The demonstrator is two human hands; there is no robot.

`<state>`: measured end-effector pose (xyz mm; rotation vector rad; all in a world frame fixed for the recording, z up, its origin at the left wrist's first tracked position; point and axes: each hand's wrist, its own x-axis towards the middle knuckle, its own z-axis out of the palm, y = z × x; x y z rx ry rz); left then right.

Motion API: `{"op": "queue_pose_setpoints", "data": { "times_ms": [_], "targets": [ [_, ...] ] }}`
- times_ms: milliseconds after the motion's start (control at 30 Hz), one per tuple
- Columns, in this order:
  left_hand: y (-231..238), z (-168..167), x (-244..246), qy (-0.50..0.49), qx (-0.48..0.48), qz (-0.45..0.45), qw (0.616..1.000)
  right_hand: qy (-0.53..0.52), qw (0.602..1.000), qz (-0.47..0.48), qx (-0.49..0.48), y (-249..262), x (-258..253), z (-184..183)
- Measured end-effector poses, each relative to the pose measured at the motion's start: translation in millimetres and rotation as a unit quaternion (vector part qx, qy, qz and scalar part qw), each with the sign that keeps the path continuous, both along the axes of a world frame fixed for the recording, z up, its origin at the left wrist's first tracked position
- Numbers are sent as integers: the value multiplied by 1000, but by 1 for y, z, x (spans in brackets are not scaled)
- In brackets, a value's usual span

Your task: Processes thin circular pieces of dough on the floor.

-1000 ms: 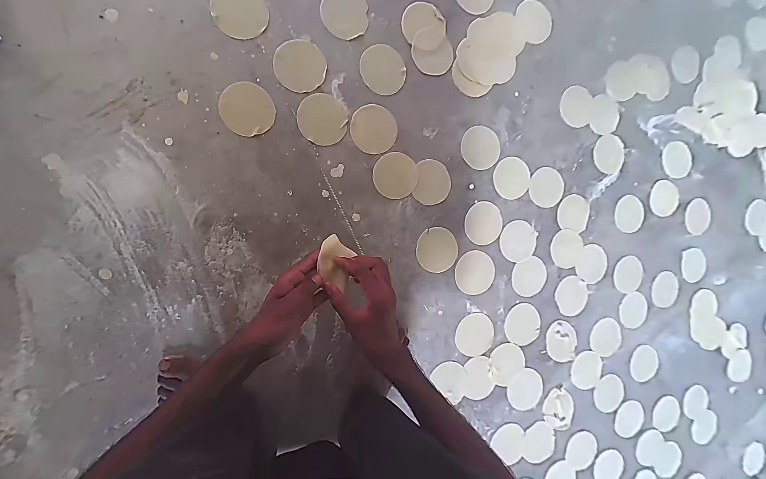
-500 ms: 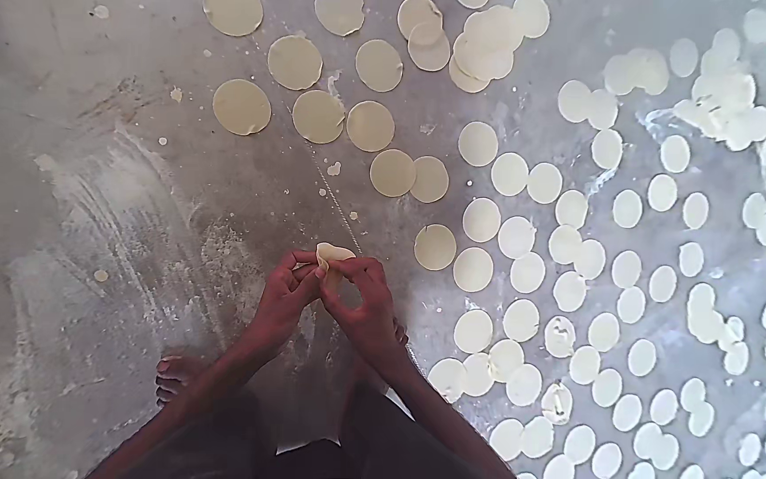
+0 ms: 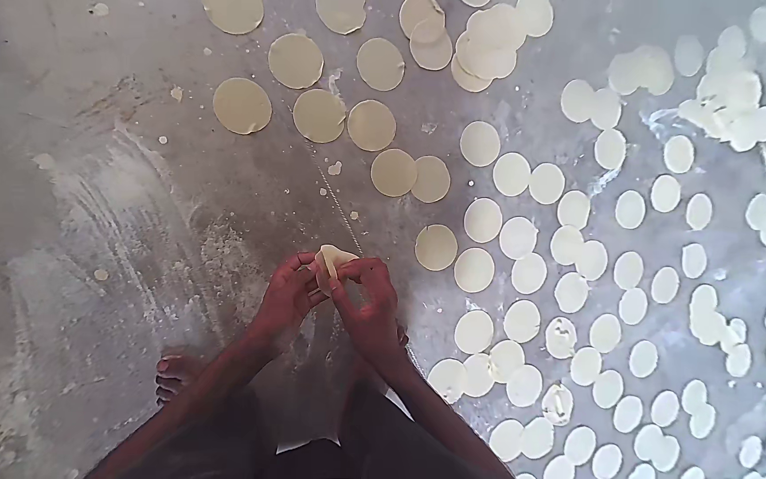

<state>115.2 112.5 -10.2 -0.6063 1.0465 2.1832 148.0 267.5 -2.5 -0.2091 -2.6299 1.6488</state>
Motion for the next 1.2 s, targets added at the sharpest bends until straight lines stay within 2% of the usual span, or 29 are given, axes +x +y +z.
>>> {"op": "queue_pose_setpoints", "data": {
  "times_ms": [67, 167, 267, 433, 533, 600, 667, 767, 833, 900, 1067, 1200],
  "targets": [
    [0, -3, 1, -16, 29, 1, 999, 9, 1000, 5, 16, -1, 1, 1],
    [3, -6, 4, -4, 12, -2, 1000, 9, 1000, 2, -4, -1, 2, 4],
    [1, -7, 4, 20, -24, 4, 1000, -18, 995, -8, -99, 2, 3, 7],
    [-21, -10, 4, 48, -96, -1, 994, -76, 965, -8, -251, 9, -8, 20],
    [-41, -13, 8, 46, -117, 10, 992, -120, 942, -6, -313, 15, -25, 12],
    [-55, -15, 12, 49, -144, 19, 988, -166, 921, -44, -350, 21, -44, 2],
    [-68, -17, 14, 63, -178, 25, 982, -195, 916, -98, -336, 29, -60, -16],
    [-79, -26, 13, 111, -240, 18, 964, -200, 948, -150, -195, 52, -67, -45],
    [-81, -28, 12, 151, -272, -4, 951, -175, 967, -164, -91, 64, -56, -45],
    [-77, -28, 11, 179, -274, -38, 944, -127, 974, -183, -33, 72, -39, -37],
    [-49, -21, -4, 210, -224, -142, 941, -127, 975, -176, -50, 73, -10, -25],
    [-25, -6, -35, 214, -159, -193, 944, -140, 977, -144, -77, 62, -5, -25]
  ]
}}
